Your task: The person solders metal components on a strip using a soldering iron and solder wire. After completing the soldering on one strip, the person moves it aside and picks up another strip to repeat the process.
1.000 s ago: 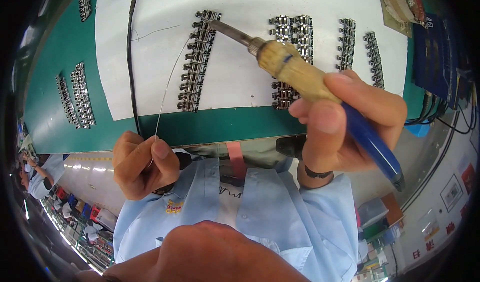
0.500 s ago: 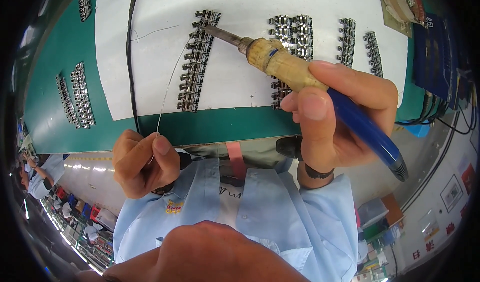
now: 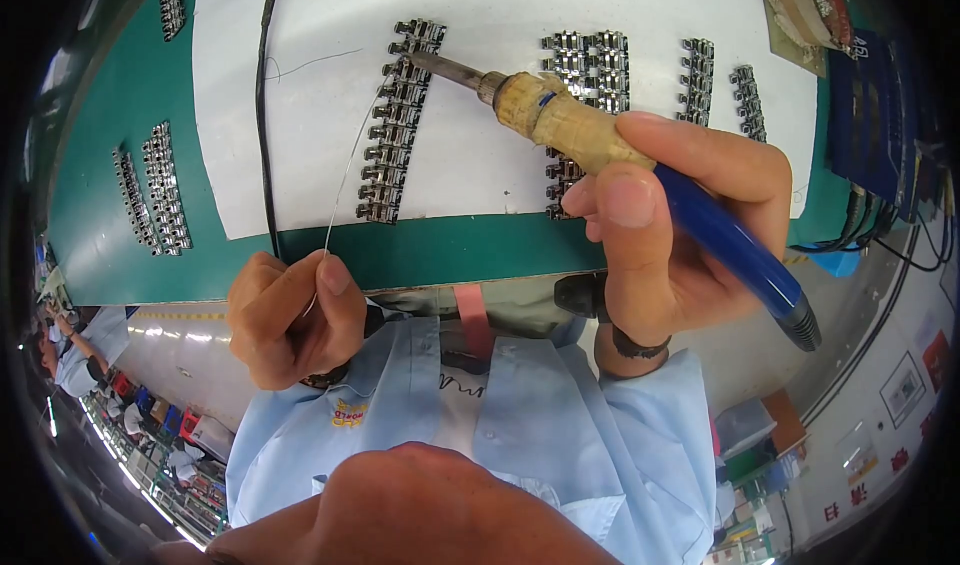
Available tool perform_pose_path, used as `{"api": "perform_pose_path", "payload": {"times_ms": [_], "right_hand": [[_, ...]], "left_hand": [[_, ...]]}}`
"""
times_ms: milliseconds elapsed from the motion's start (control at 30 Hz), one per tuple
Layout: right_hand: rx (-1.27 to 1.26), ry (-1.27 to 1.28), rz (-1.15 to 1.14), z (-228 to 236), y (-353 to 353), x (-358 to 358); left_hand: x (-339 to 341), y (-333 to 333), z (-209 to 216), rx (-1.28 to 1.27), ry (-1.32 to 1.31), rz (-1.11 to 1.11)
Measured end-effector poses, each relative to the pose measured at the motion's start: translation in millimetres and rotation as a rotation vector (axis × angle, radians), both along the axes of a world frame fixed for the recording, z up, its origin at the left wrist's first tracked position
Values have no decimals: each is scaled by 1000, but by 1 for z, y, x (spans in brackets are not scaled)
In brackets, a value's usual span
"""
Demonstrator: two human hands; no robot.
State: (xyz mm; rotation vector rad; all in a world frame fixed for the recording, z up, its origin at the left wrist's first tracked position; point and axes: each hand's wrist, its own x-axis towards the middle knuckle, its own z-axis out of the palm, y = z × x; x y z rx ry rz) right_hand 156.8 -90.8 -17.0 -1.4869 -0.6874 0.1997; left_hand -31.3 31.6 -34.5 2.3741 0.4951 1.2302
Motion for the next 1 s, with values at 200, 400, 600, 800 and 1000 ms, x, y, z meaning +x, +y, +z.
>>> {"api": "perform_pose_path", "payload": {"times_ms": [200,400,600,800,1000], "right_hand": [[70,-63,-29,-3,-6,-1],[96,-183,29,-6,-13,2],[22,-216,112,0,-8,3],[-2,-336,90,-2,-2,4],[20,-150,171,-1,-11,7]], "left_hand": [[-4,-1,3,-23,27,-72],[-2,-1,5,-13,42,-87],[-1,-3,5,-18,25,-76],[0,-2,6,-14,27,-86],[0,-2,2,-17,24,-39]]}}
